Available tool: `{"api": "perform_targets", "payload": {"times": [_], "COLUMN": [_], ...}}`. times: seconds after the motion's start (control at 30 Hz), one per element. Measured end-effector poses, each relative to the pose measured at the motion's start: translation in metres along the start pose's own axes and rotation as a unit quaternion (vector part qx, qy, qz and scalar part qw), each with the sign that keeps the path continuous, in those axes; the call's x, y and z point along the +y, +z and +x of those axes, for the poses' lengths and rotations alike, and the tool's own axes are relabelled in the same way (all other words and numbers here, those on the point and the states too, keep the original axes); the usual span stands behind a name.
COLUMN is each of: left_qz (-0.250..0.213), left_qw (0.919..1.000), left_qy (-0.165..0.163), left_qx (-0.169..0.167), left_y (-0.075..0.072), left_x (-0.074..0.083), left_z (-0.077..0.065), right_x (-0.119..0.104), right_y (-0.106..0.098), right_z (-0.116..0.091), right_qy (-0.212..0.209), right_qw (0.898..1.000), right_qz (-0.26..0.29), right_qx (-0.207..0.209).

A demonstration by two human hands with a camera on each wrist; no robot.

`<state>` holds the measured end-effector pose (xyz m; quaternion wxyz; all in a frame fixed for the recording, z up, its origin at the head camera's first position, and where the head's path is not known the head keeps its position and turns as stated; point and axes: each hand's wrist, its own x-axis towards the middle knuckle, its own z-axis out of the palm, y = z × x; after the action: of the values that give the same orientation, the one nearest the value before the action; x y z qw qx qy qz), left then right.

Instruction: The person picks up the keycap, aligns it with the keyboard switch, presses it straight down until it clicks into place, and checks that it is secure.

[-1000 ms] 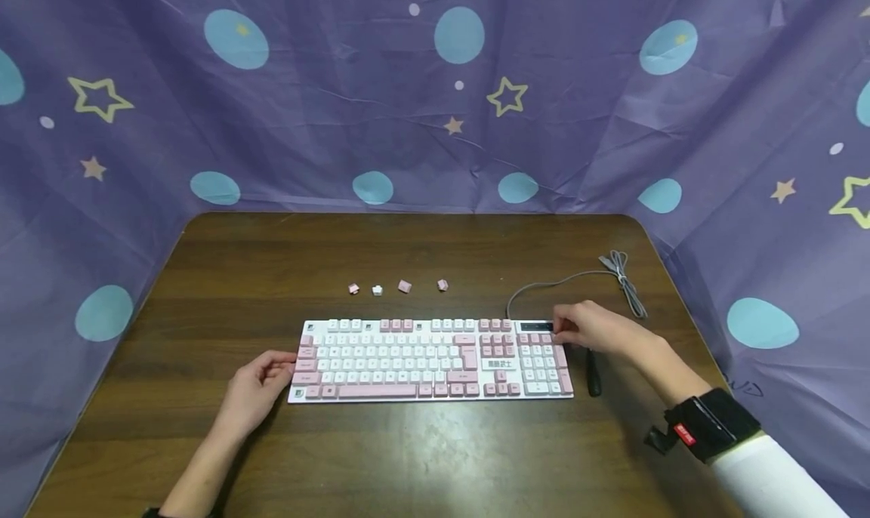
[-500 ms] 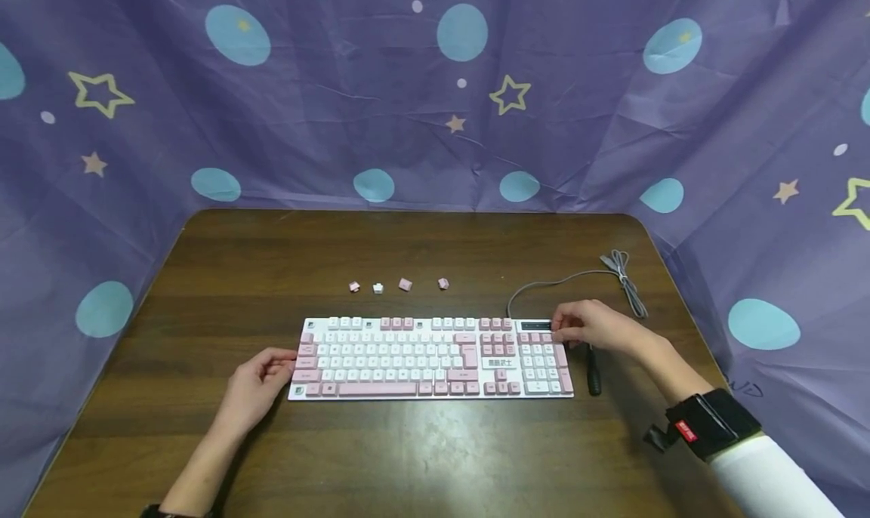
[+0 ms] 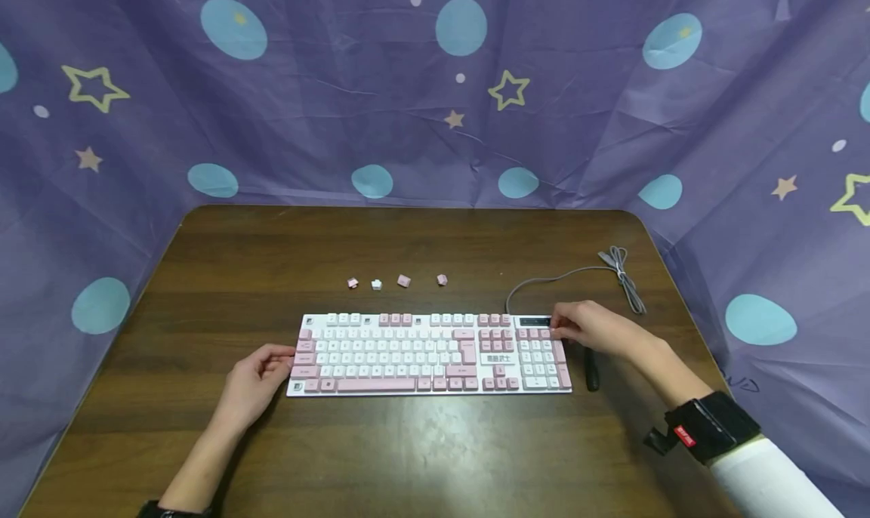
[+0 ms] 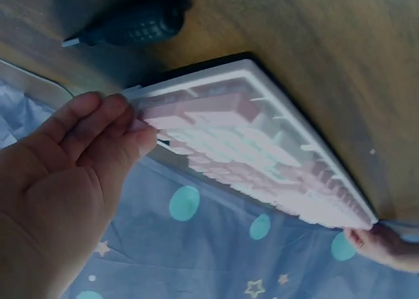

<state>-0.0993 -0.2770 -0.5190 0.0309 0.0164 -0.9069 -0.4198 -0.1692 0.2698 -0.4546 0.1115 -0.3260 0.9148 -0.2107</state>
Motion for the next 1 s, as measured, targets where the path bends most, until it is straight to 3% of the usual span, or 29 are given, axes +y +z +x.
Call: {"api": "perform_targets", "payload": {"times": [0.07, 0.13, 0.2, 0.23, 0.27, 0.3, 0.37, 0.43, 0.47, 0.5, 0.57, 0.73, 0.9, 1.0], "left_qz": [0.002, 0.000, -0.006, -0.008, -0.009, -0.010, -0.008, -0.005, -0.003, -0.001, 0.004, 0.010, -0.002, -0.007], "left_qw": [1.0000, 0.9999, 0.9998, 0.9997, 0.9996, 0.9996, 0.9996, 0.9996, 0.9995, 0.9995, 0.9994, 0.9992, 0.9992, 0.9991], "left_qy": [0.004, 0.012, 0.020, 0.023, 0.025, 0.024, 0.024, 0.026, 0.027, 0.029, 0.034, 0.038, 0.031, 0.027], "left_qx": [-0.002, -0.003, -0.005, -0.005, -0.006, -0.006, -0.008, -0.013, -0.014, -0.014, -0.012, -0.008, -0.026, -0.033], "left_y": [0.001, 0.002, 0.002, 0.002, 0.001, 0.000, -0.002, -0.004, -0.005, -0.007, -0.009, -0.013, -0.009, -0.007], "left_x": [0.000, 0.001, 0.002, 0.002, 0.002, 0.002, 0.003, 0.002, 0.002, 0.002, 0.002, 0.001, 0.000, 0.000], "left_z": [0.002, 0.005, 0.008, 0.009, 0.009, 0.009, 0.009, 0.008, 0.008, 0.008, 0.009, 0.008, 0.006, 0.005], "right_x": [0.000, 0.002, 0.007, 0.010, 0.013, 0.017, 0.023, 0.027, 0.028, 0.029, 0.030, 0.035, 0.036, 0.030], "right_y": [0.001, 0.001, 0.000, 0.000, 0.000, 0.000, 0.001, 0.001, 0.000, 0.000, -0.002, -0.006, -0.005, -0.003], "right_z": [-0.001, -0.003, -0.004, -0.003, -0.003, -0.001, 0.002, 0.006, 0.008, 0.011, 0.016, 0.024, 0.021, 0.021], "right_qy": [-0.020, -0.010, 0.033, 0.065, 0.103, 0.141, 0.214, 0.275, 0.295, 0.309, 0.317, 0.287, 0.301, 0.311], "right_qw": [1.000, 1.000, 0.997, 0.989, 0.974, 0.952, 0.898, 0.849, 0.834, 0.826, 0.827, 0.847, 0.846, 0.864], "right_qz": [-0.018, 0.000, 0.075, 0.134, 0.200, 0.266, 0.376, 0.439, 0.451, 0.454, 0.445, 0.418, 0.410, 0.373], "right_qx": [0.016, 0.020, 0.002, -0.012, -0.028, -0.046, -0.078, -0.105, -0.116, -0.124, -0.135, -0.158, -0.159, -0.134]}}
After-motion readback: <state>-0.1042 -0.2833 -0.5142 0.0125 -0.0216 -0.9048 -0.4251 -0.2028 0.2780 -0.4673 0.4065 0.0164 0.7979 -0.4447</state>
